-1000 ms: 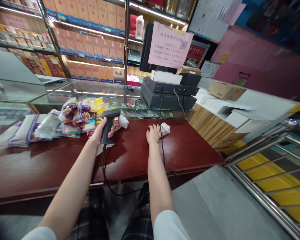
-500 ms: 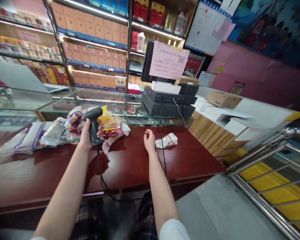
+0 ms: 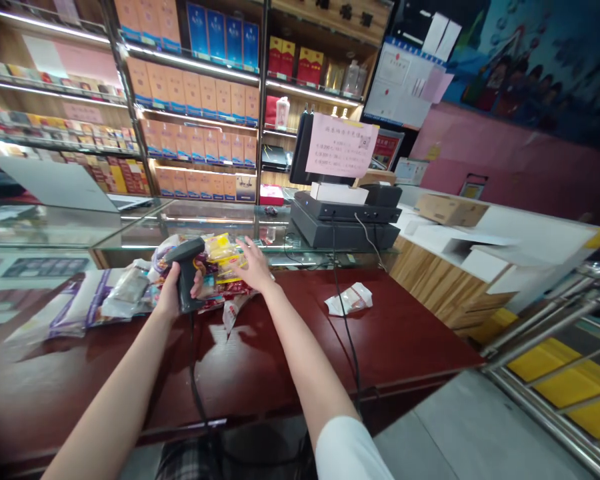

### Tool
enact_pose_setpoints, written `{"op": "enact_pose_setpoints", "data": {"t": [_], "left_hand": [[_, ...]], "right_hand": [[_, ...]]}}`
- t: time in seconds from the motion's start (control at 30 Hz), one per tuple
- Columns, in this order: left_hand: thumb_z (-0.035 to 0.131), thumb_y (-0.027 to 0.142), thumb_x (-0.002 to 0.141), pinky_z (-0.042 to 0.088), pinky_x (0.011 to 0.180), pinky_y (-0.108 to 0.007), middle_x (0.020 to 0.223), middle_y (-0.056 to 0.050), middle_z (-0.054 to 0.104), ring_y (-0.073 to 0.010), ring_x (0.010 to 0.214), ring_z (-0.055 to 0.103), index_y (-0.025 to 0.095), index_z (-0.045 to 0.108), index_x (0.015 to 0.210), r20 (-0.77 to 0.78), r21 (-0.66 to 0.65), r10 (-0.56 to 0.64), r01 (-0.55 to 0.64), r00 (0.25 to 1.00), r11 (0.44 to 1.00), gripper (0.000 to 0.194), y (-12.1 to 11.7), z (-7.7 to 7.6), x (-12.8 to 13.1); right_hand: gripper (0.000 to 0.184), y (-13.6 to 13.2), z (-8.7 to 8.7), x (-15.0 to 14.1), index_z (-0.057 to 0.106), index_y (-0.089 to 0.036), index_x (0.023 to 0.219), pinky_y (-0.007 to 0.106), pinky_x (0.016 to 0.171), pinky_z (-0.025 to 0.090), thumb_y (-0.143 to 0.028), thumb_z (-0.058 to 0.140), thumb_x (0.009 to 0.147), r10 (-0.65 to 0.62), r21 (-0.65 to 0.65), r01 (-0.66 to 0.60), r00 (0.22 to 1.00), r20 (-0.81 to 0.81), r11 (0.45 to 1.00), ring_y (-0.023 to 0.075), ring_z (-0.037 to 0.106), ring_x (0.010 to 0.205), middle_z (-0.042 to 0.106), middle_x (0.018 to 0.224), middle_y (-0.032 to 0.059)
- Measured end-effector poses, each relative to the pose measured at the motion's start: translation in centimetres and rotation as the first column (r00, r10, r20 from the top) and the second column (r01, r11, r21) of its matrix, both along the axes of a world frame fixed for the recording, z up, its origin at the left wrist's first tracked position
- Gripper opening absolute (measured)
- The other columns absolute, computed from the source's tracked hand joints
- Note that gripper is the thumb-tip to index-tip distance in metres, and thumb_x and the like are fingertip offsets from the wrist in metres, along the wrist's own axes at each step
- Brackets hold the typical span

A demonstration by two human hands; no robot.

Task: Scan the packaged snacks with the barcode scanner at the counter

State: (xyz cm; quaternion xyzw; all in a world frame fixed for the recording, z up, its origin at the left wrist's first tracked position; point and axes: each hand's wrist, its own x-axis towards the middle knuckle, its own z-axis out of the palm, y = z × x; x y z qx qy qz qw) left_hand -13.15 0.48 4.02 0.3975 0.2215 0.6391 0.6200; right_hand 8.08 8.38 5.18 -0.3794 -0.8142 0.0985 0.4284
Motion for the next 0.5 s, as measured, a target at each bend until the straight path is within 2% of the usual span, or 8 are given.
{"op": "enact_pose_setpoints", "data": {"t": [0.1, 0.2, 0.3, 0.4, 0.5], "left_hand": [[0.065, 0.064, 0.083, 0.037, 0.037, -0.021, 0.063, 0.002, 0.057, -0.0075, 0.039, 0.042, 0.014, 0.061, 0.098, -0.024, 0.030, 0.019, -0.019, 1.000, 0.999, 0.052, -0.3, -0.4, 0.3], [0.064, 0.063, 0.084, 0.037, 0.038, -0.022, 0.063, 0.001, 0.058, -0.0081, 0.039, 0.043, 0.015, 0.061, 0.098, -0.040, 0.016, 0.017, -0.016, 0.999, 1.000, 0.050, -0.5, -0.5, 0.3], [0.064, 0.065, 0.083, 0.035, 0.038, -0.021, 0.063, 0.001, 0.057, -0.0072, 0.039, 0.042, 0.016, 0.060, 0.093, 0.003, 0.022, 0.012, -0.012, 1.000, 1.000, 0.051, -0.6, -0.5, 0.0], [0.061, 0.071, 0.082, 0.034, 0.038, -0.021, 0.057, 0.002, 0.052, -0.0072, 0.038, 0.041, 0.016, 0.058, 0.084, 0.027, 0.027, -0.020, 0.019, 0.999, 0.999, 0.055, -0.6, -0.4, -0.6], [0.052, 0.077, 0.083, 0.034, 0.038, -0.022, 0.051, 0.004, 0.044, -0.0084, 0.038, 0.039, 0.018, 0.055, 0.078, -0.009, -0.058, -0.042, 0.042, 0.999, 0.997, 0.059, -0.8, -0.3, -0.9]], "right_hand": [[0.074, 0.2, 1.0, -1.6, 0.044, -0.030, 0.153, 0.046, 0.123, 0.028, -0.039, 0.072, 0.085, 0.066, -0.004, -0.066, 0.987, 0.148, 0.998, 0.0273, 0.032, 0.152, 0.036, 0.164, 0.0069], [0.063, -0.3, 1.1, -2.1, 0.050, -0.034, 0.149, 0.045, 0.119, 0.036, -0.039, 0.067, 0.089, 0.074, -0.049, -0.064, 0.972, 0.225, 0.997, 0.0267, 0.044, 0.145, 0.042, 0.160, 0.0033], [0.055, -0.8, 1.1, -2.0, 0.054, -0.035, 0.144, 0.044, 0.113, 0.043, -0.039, 0.065, 0.091, 0.015, -0.077, 0.003, 0.972, 0.234, 0.997, 0.0273, 0.053, 0.137, 0.045, 0.158, 0.0026], [0.055, -1.0, 1.2, -2.0, 0.057, -0.030, 0.140, 0.042, 0.107, 0.048, -0.038, 0.069, 0.088, -0.027, -0.063, 0.043, 0.973, 0.231, 0.997, 0.0277, 0.059, 0.129, 0.046, 0.156, 0.0056], [0.050, -0.8, 1.3, -1.9, 0.062, -0.025, 0.129, 0.042, 0.104, 0.049, -0.038, 0.075, 0.083, -0.056, -0.007, 0.058, 0.978, 0.200, 0.998, 0.0271, 0.062, 0.120, 0.057, 0.140, 0.0089]]}}
